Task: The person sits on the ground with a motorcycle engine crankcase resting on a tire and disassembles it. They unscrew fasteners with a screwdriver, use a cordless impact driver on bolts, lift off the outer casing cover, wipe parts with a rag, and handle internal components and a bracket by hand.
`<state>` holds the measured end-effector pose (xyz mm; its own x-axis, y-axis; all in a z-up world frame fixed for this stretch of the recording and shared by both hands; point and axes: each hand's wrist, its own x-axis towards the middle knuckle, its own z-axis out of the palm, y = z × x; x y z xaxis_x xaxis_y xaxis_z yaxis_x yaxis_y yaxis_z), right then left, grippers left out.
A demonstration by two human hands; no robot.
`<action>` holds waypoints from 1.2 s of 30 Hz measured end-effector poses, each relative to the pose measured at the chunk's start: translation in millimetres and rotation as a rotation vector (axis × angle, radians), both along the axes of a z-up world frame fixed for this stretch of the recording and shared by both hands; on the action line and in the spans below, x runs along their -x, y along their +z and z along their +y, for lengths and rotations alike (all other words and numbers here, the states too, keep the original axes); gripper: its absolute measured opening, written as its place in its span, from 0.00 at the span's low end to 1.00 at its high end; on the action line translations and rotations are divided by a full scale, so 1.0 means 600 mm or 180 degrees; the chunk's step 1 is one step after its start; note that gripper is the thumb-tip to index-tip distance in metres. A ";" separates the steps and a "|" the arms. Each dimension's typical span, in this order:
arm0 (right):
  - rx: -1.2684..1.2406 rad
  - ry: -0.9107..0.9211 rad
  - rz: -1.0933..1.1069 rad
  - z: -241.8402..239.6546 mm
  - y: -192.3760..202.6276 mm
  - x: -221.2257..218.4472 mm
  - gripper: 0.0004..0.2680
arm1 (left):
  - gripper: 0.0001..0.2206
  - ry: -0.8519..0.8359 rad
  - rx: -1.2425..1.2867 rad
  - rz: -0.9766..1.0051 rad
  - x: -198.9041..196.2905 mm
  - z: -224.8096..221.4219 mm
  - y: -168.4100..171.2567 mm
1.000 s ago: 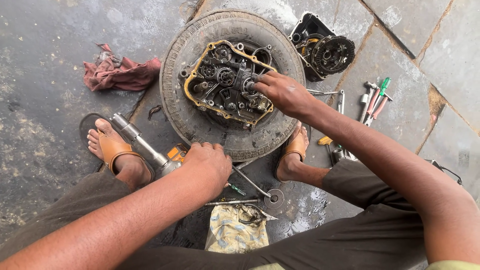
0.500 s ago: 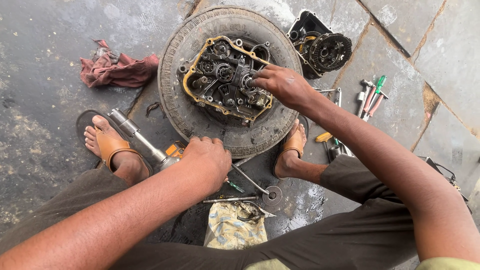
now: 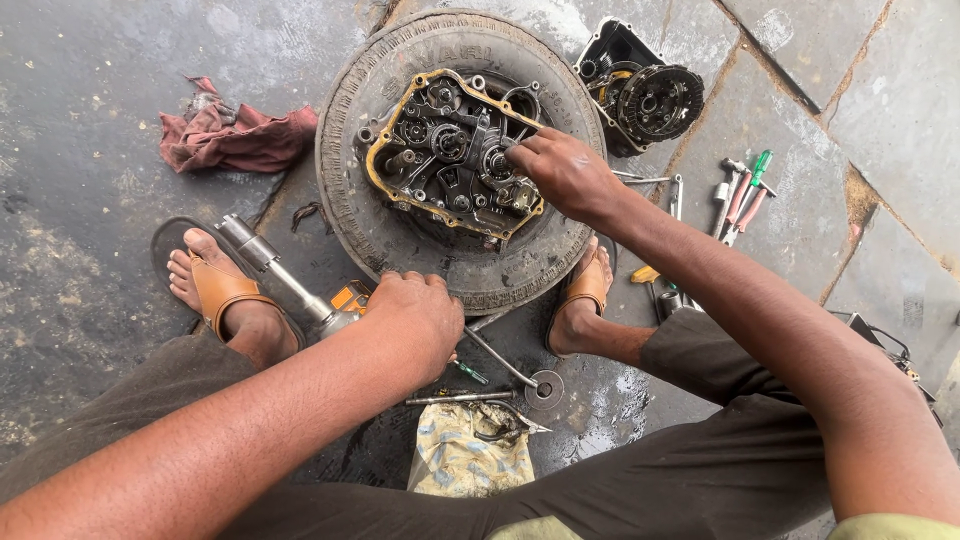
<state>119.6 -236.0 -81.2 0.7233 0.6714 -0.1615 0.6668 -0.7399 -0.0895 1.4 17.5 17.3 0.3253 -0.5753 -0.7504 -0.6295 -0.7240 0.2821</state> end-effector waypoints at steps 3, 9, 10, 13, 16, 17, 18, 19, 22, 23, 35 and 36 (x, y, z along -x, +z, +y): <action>-0.0174 0.0195 -0.0192 -0.006 -0.004 -0.001 0.08 | 0.27 -0.0052 0.0049 -0.0066 0.000 0.003 0.006; -0.0205 0.0429 -0.0246 -0.006 0.000 -0.002 0.11 | 0.28 0.0000 0.0053 -0.0057 0.001 0.000 -0.002; -0.0205 0.0428 -0.0248 -0.005 0.001 -0.001 0.11 | 0.28 -0.0001 0.0052 -0.0059 0.002 0.000 -0.002; -0.0238 0.0455 -0.0290 -0.003 0.003 0.000 0.10 | 0.27 0.0017 0.0083 -0.0082 0.002 0.002 -0.002; -0.0277 0.0412 -0.0214 -0.002 0.006 0.001 0.10 | 0.27 0.0011 0.0109 -0.0106 0.002 0.002 -0.003; -0.0299 0.0435 -0.0207 -0.002 0.006 0.001 0.10 | 0.27 0.0020 0.0082 -0.0077 0.002 0.001 -0.003; -0.0322 0.0459 -0.0200 -0.002 0.007 0.001 0.10 | 0.27 0.0028 0.0056 -0.0048 0.002 0.000 -0.004; -0.0319 0.0463 -0.0198 -0.001 0.007 0.002 0.10 | 0.27 0.0032 0.0059 -0.0046 0.001 -0.001 -0.003; -0.0361 0.0465 -0.0210 0.003 0.006 0.006 0.09 | 0.27 0.0056 0.0012 0.0010 -0.001 -0.001 0.002; -0.0293 0.0399 -0.0201 0.004 0.004 0.010 0.08 | 0.27 0.0066 0.0047 -0.0014 -0.001 0.000 0.005; -0.1060 0.1094 0.0051 0.071 -0.096 0.185 0.13 | 0.26 0.0160 0.0115 -0.0003 0.003 0.037 0.026; -0.0979 0.1313 0.0343 0.072 -0.126 0.214 0.16 | 0.26 0.0173 0.0116 -0.0022 0.004 0.042 0.027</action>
<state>-8.8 -192.5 -156.9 0.3791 0.9249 0.0288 0.8721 -0.3466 -0.3455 -0.9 42.6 33.6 0.3619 -0.5836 -0.7270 -0.5915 -0.7465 0.3047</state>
